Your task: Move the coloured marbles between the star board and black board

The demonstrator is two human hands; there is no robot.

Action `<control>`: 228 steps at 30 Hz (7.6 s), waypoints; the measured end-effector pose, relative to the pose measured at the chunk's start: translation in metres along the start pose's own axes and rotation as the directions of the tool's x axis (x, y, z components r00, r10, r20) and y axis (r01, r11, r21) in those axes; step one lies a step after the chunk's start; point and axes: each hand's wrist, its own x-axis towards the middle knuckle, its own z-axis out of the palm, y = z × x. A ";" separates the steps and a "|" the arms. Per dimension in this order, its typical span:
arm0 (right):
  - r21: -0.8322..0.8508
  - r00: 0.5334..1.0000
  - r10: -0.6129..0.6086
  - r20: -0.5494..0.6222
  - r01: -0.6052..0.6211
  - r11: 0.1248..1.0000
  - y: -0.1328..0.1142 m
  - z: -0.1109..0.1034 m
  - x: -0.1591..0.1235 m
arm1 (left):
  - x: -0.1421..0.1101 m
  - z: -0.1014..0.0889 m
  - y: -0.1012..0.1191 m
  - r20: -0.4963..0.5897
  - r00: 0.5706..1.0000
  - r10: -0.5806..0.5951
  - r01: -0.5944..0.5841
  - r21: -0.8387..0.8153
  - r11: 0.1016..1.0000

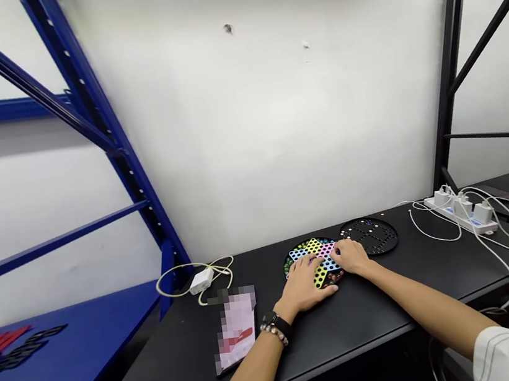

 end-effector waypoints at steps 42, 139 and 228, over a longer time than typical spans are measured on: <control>0.331 0.949 -0.260 0.175 0.192 0.924 0.065 -0.033 0.012 | -0.001 -0.006 0.004 0.013 1.000 0.010 -0.010 -0.040 0.999; -0.101 0.980 -0.139 0.143 0.154 0.983 0.014 0.006 0.039 | -0.006 -0.032 0.017 0.168 0.982 0.086 -0.054 -0.184 0.981; -0.059 0.966 -0.224 0.130 0.233 0.971 0.002 0.018 0.045 | -0.004 -0.031 0.015 0.074 0.995 0.070 -0.065 -0.069 0.995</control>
